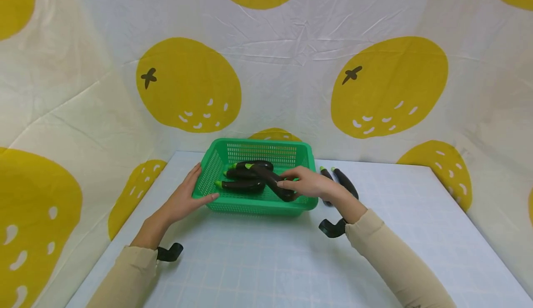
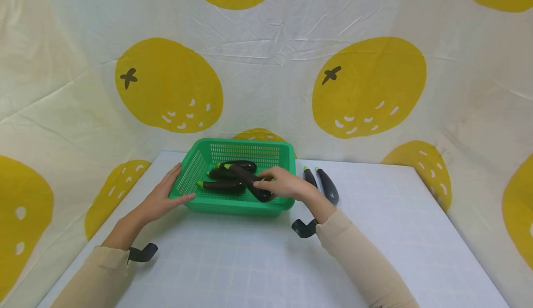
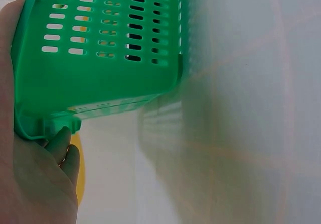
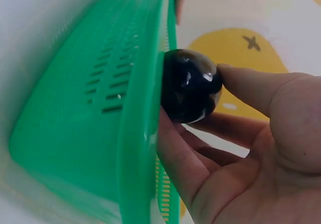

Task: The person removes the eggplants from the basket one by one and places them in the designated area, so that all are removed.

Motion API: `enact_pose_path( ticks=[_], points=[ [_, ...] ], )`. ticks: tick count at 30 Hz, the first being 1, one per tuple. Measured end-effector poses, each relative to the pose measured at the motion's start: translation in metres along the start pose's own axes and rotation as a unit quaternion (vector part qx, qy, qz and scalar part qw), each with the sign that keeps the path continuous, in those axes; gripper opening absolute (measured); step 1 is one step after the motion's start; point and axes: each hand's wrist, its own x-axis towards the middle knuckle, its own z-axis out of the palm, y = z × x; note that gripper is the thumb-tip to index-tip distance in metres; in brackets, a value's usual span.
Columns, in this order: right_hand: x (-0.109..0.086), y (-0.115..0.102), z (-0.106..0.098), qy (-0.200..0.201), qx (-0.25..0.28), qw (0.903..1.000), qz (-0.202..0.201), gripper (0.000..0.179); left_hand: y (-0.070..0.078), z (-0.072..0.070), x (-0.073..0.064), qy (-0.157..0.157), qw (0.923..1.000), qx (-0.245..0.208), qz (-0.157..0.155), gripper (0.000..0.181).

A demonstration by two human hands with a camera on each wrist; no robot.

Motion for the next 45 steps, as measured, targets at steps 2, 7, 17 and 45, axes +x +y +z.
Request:
enact_pose_path(
  ticks=[2, 7, 17, 45],
  points=[
    [-0.004, 0.003, -0.004, 0.006, -0.008, 1.0, -0.001, 0.05, 0.0, 0.0, 0.0, 0.0, 1.0, 0.001, -0.001, 0.111],
    [-0.017, 0.008, -0.015, 0.025, -0.021, 0.9995, -0.005, 0.052, 0.001, 0.001, 0.0, -0.002, 1.0, 0.001, -0.003, 0.111],
    [-0.042, 0.019, -0.038, 0.048, -0.043, 0.9976, -0.026, 0.044, 0.002, 0.0, 0.001, -0.002, 1.0, 0.004, -0.001, 0.111],
    [-0.1, 0.064, -0.091, 0.117, -0.091, 0.9883, 0.037, 0.05, 0.0, 0.0, 0.001, -0.001, 1.0, 0.006, 0.006, 0.109]
  ],
)
